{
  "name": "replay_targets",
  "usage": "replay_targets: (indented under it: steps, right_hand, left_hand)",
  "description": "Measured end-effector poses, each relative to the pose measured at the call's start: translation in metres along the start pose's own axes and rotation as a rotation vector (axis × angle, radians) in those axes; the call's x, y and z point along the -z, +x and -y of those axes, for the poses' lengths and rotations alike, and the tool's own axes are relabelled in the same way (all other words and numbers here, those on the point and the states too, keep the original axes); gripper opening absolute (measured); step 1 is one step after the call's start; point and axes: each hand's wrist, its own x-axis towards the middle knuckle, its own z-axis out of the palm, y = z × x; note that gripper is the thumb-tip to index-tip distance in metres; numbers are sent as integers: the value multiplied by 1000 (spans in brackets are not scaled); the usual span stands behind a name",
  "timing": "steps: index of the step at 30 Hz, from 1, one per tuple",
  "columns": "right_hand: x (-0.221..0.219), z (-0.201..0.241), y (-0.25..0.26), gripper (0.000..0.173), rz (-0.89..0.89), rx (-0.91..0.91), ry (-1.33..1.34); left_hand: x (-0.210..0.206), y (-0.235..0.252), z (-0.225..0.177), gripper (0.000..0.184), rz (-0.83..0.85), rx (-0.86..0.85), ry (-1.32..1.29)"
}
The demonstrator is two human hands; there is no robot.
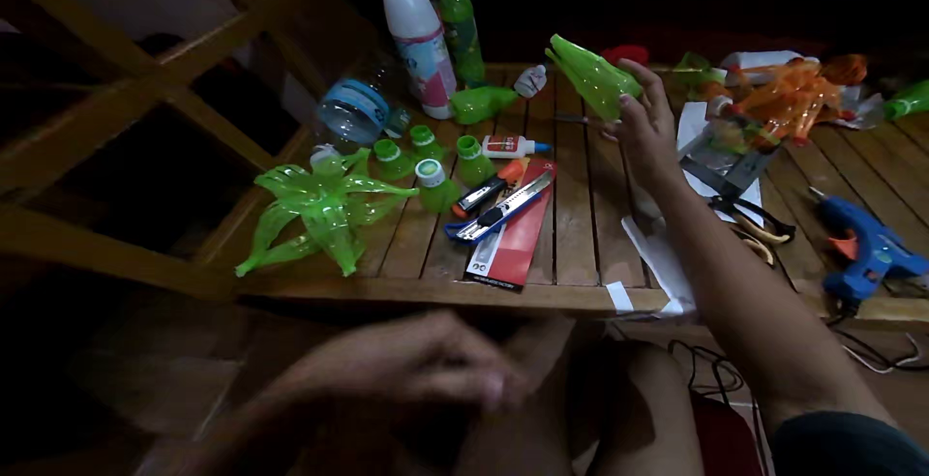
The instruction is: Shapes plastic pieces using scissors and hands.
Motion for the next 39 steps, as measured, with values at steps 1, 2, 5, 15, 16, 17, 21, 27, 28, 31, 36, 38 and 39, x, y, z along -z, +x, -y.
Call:
replay_targets:
  steps: [1, 2, 5, 15, 16, 17, 21, 27, 28, 31, 36, 38, 39]
  right_hand:
    - [1, 0, 0, 52, 4, 12, 5]
    - [1, 0, 0, 52, 3, 24, 11]
    - [0, 3, -3, 52, -17, 59, 20]
    - [-5, 13, -9, 55, -43, 80, -8]
    - [-5, 12, -8, 55, -40, 82, 6]
    - [-4, 10, -7, 55, -38, 90, 8]
    - [-4, 8, -5, 56, -63, 124, -20]
    - [0, 8, -4, 58, -153, 90, -71]
    - [1, 8, -3, 59, -173, 78, -72]
    - [0, 8, -2, 59, -207, 72, -57]
    - [0, 3, 0, 55, -230, 134, -32]
    - [1, 1, -1, 54, -221, 151, -35]
    - [1, 1, -1, 54, -209, 155, -39]
  left_hand:
    - [24, 13, -17, 29, -173, -82, 78]
    - [47, 30, -28, 24, -372, -135, 186]
    - [105, 98, -49, 29, -889, -50, 469]
    - [156, 179, -49, 26, -1048, 182, 413]
    - [154, 179, -49, 26, -1065, 188, 422]
    - [152, 179, -50, 25, -1083, 198, 437]
    - [143, 180, -53, 27, -1142, 197, 493]
    - [123, 174, -60, 22, -1140, 21, 532]
    - [113, 174, -60, 21, -1135, -38, 587]
    - [82, 178, -51, 16, -1118, -251, 807]
    - [45, 197, -24, 8, -1116, -410, 953]
    - [35, 205, -15, 6, -1112, -438, 979]
    - [32, 207, -10, 6, -1108, -449, 997]
